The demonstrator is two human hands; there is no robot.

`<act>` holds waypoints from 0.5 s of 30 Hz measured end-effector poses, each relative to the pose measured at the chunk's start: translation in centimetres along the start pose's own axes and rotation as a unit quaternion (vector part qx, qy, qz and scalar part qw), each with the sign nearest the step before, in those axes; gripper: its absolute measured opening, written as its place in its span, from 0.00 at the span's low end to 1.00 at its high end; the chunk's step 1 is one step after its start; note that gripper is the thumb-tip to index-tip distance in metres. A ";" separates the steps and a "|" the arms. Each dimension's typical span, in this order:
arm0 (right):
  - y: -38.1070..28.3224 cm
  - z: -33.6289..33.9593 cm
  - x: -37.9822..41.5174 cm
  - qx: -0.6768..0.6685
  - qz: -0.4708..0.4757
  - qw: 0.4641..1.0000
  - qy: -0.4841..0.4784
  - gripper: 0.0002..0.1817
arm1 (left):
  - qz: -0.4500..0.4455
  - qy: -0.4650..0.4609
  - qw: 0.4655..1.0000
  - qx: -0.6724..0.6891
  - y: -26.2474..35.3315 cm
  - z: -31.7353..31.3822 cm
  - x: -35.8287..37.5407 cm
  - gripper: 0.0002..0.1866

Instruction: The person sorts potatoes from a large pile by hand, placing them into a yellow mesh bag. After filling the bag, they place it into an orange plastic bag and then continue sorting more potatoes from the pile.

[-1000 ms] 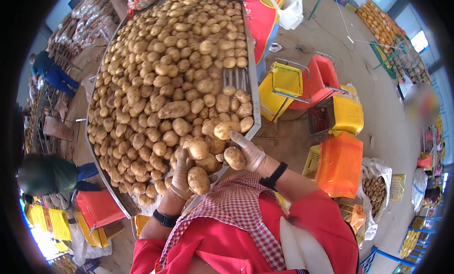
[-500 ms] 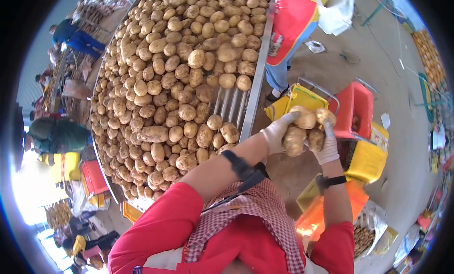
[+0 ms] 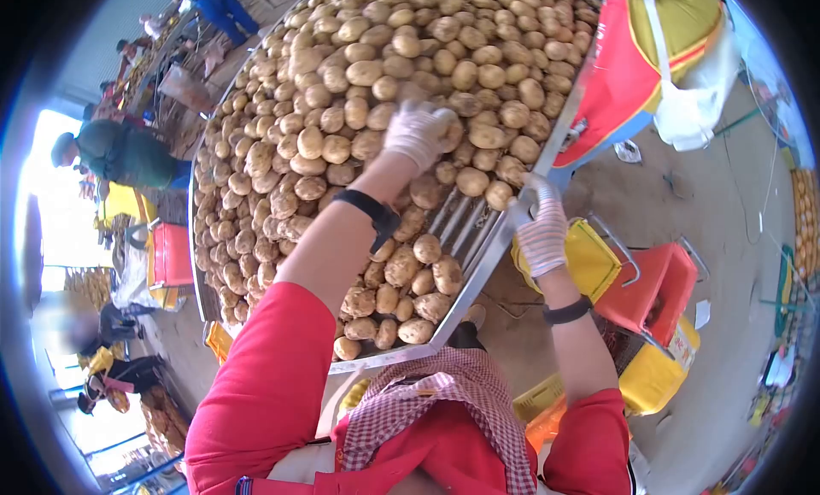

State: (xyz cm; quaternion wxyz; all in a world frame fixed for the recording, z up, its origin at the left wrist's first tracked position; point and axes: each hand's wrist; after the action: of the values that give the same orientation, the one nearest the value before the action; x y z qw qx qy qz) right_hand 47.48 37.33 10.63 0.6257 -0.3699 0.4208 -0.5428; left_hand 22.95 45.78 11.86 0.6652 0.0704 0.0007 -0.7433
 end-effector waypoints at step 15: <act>-10.4 -24.7 -5.6 0.305 0.251 0.893 -0.213 0.41 | 0.284 -0.045 0.394 0.873 -5.5 2.4 28.5 0.11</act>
State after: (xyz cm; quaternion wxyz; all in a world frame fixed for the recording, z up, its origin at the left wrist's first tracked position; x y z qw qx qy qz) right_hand 20.43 41.29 11.67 0.8980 -0.1496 0.1695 -0.3776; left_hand 14.26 18.04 10.72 0.4123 0.5752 -0.6983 -0.1075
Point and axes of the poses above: each hand's wrist, its own x-axis away from the middle knuckle, its own z-axis out of the back of the hand, y = z × x, and after that the axes turned 3 degrees about -x, right-handed
